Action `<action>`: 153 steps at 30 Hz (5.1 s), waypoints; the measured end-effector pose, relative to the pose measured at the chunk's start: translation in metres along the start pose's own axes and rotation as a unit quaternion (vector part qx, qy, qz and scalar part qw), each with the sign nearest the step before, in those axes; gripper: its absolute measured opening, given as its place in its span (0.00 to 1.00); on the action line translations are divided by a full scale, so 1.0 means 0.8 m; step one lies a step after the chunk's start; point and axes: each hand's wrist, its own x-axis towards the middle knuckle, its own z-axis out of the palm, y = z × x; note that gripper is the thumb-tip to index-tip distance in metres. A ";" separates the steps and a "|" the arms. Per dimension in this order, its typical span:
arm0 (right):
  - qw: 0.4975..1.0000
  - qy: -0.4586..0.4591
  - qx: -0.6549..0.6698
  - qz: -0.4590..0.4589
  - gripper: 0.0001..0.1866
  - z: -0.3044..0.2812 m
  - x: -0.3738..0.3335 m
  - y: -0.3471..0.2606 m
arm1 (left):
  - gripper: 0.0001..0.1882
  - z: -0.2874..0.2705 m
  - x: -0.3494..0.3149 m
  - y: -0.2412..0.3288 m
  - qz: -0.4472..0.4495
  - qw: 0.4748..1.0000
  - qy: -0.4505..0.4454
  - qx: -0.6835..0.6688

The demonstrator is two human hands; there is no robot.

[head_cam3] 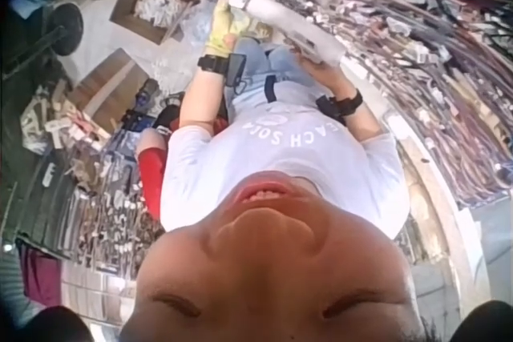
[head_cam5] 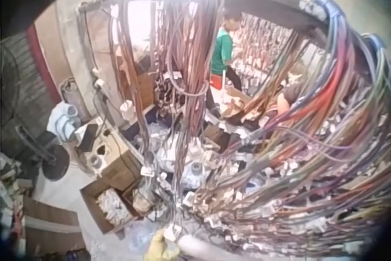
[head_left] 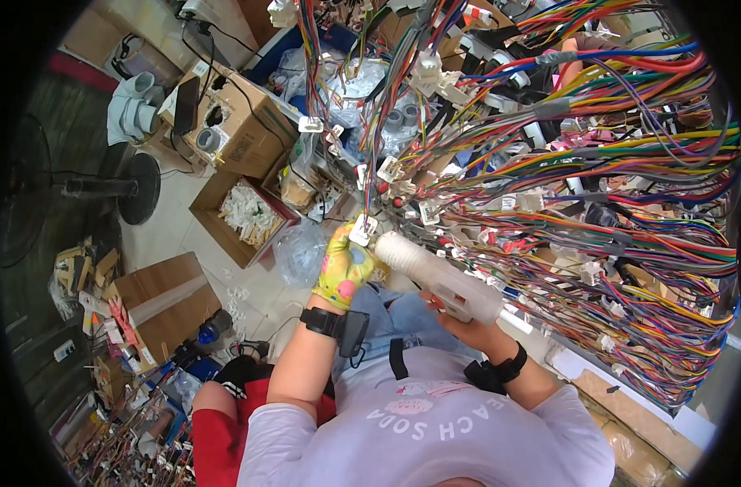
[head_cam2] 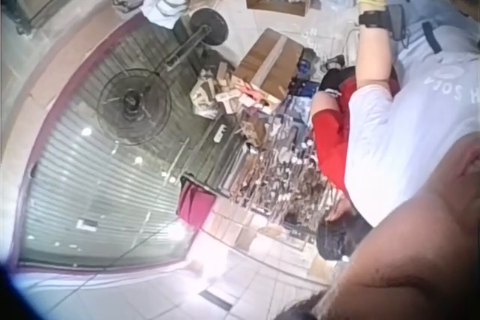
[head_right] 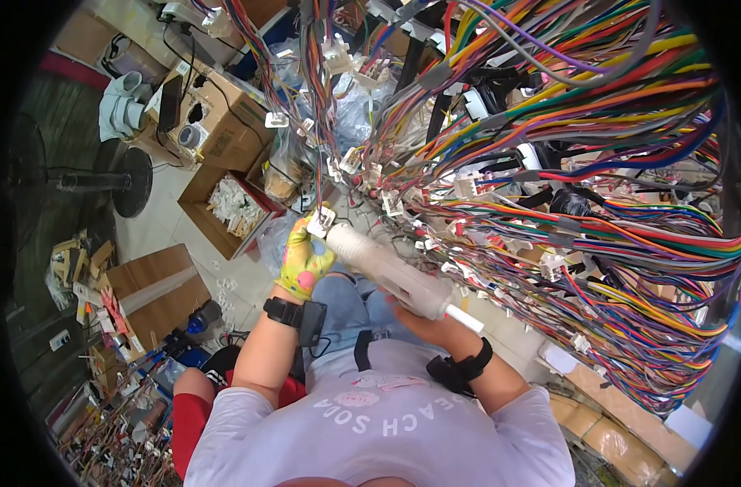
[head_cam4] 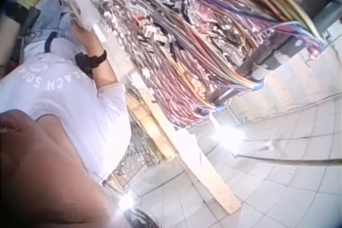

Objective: The person applies glue to a connector on a wire harness using a glue gun and then presses it onto a metal frame, repeating the process for a second connector.

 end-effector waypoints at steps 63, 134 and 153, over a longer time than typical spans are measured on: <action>0.992 -0.010 -0.128 0.002 0.22 -0.004 0.010 -0.011 | 0.18 -0.013 0.008 0.000 -0.024 0.998 0.038 -0.053; 0.999 0.011 -0.023 0.025 0.28 0.002 0.008 -0.028 | 0.22 -0.015 0.010 -0.007 0.131 0.969 -0.003 0.210; 0.999 -0.004 -0.042 0.017 0.26 0.001 0.007 -0.026 | 0.21 -0.010 0.007 -0.005 0.134 0.967 0.007 0.216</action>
